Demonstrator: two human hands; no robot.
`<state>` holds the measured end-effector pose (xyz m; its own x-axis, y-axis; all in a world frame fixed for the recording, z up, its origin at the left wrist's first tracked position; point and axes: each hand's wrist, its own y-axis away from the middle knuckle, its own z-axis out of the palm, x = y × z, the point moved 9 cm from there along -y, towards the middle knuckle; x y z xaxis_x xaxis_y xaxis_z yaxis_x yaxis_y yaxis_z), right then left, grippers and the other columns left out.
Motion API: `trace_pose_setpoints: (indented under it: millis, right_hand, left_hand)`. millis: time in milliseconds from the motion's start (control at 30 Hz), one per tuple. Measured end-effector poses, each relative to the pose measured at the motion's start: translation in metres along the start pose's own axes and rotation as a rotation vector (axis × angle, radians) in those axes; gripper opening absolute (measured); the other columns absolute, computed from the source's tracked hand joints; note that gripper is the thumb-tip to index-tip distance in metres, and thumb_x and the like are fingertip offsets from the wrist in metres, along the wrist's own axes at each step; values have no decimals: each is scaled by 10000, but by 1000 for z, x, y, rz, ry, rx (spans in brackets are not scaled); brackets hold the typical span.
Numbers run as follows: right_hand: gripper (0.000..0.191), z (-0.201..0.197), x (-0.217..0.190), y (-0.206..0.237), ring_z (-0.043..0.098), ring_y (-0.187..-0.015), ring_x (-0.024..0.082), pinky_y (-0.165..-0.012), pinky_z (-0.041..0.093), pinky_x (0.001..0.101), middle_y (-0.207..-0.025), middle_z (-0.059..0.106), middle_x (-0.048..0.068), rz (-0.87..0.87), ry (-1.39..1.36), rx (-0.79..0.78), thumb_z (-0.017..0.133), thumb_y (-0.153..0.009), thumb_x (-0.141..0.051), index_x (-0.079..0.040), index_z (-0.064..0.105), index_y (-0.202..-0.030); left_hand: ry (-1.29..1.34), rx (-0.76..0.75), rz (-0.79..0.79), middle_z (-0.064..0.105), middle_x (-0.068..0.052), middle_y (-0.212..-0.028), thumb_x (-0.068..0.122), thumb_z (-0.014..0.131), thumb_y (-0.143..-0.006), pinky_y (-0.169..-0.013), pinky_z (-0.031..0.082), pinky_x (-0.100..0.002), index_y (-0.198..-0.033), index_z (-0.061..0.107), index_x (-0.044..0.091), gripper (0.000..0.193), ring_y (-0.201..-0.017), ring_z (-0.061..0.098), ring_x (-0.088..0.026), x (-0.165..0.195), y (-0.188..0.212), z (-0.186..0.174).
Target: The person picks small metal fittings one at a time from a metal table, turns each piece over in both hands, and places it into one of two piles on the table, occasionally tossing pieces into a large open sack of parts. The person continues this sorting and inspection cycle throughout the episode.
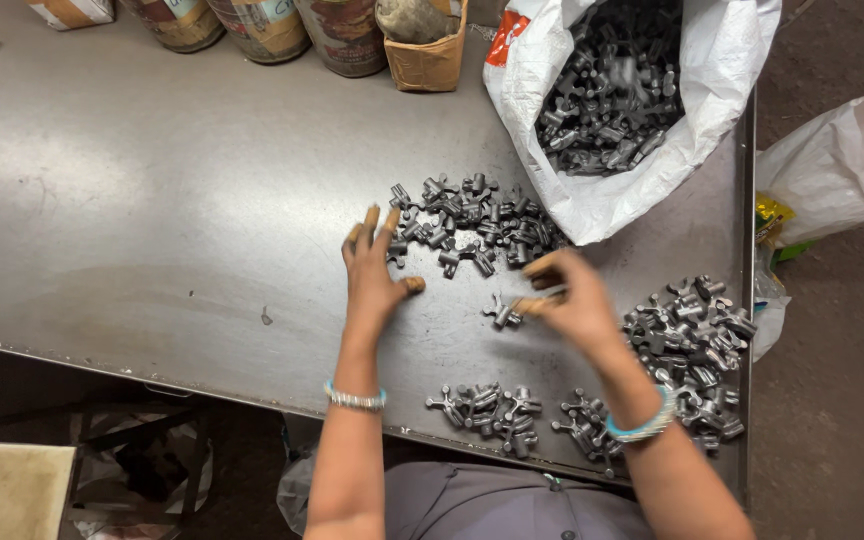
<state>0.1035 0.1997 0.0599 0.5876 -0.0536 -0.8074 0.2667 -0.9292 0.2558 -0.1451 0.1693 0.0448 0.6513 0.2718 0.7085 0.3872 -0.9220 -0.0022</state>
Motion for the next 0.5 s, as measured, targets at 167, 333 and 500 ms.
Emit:
trace_pose_setpoints:
  millis: [167, 333, 500]
  right_hand:
    - [458, 36, -37, 23, 653, -955, 342, -849, 539, 452, -990, 723, 110, -419, 427, 120, 739, -694, 122, -76, 662, -1100]
    - [362, 29, 4, 20, 747, -936, 227, -832, 591, 356, -978, 754, 93, -131, 57, 47, 748, -746, 93, -60, 659, -1061]
    - [386, 21, 31, 41, 754, -968, 175, -861, 587, 303, -1020, 787, 85, -141, -140, 52, 726, -732, 106, -25, 635, -1083]
  left_hand:
    - [-94, -161, -66, 363, 30, -1645, 81, 977, -385, -1137, 436, -400, -1494, 504, 247, 1217, -1301, 418, -362, 14, -27, 2]
    - [-49, -244, -78, 462, 50, -1540, 58, 997, -332, -1074, 448, -436, -1318, 667, 229, 1053, -1320, 402, -361, 8, -27, 7]
    - [59, -236, 51, 485, -40, -1474, 117, 979, -372, -1028, 497, -436, -1276, 679, 176, 955, -1214, 538, -370, 2, -10, 16]
